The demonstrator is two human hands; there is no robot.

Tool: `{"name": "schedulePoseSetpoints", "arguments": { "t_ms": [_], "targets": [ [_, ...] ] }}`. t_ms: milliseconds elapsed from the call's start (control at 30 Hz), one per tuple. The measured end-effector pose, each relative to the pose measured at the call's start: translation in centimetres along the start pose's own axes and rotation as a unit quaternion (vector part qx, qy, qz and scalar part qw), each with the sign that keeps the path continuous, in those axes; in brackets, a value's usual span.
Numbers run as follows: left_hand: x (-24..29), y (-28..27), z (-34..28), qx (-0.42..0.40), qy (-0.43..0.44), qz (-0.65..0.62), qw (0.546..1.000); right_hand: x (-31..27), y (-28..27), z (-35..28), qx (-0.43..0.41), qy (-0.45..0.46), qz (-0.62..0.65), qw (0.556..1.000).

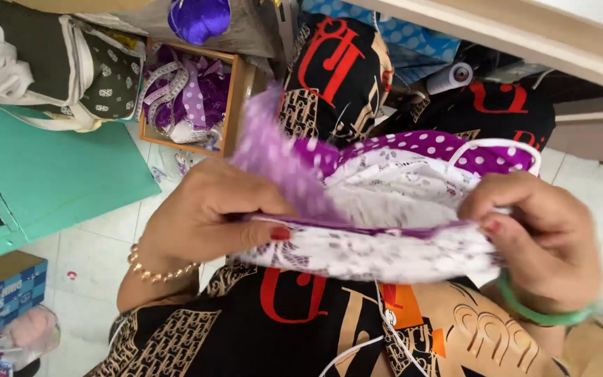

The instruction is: Sewing white lace onto purple polka-dot fabric using a sewing machine at a workstation.

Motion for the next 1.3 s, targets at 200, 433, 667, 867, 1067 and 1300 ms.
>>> {"name": "schedulePoseSetpoints", "arguments": {
  "t_ms": [200, 433, 667, 867, 1067, 1300],
  "targets": [
    [-13.4, -4.1, -0.6, 0.123, -0.285, 0.047, 0.949, 2.6, -2.2, 8.7, 0.188, 0.036, -0.204, 0.96],
    [-18.5, -5.7, -2.1, 0.174, -0.306, 0.11, 0.93, 1.6, 4.6, 9.8, 0.218, -0.165, -0.35, 0.896],
    [-16.0, -5.1, -0.2, 0.221, -0.223, 0.235, 0.92, 3.7, 5.5, 11.0, 0.13, -0.098, -0.251, 0.954],
    [-12.7, 0.3, 3.0, 0.231, -0.007, 0.384, 0.894, 3.9, 6.6, 11.0, 0.08, -0.098, -0.294, 0.947],
    [-15.5, 2.9, 1.5, 0.18, -0.071, 0.456, 0.869, 2.1, 7.7, 8.8, 0.01, -0.074, -0.352, 0.933],
    [-16.2, 3.8, 0.1, 0.14, -0.137, 0.451, 0.871, 6.9, 0.7, 8.7, 0.261, -0.104, -0.284, 0.917]
  ]
}}
Point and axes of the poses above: each hand's wrist, its own z-axis towards the middle knuckle, its own y-axis out of the palm, x = y × z, the point moved 8 cm from there along z, towards the middle knuckle, and after that the axes turned 15 degrees about y, right-handed, at the moved point
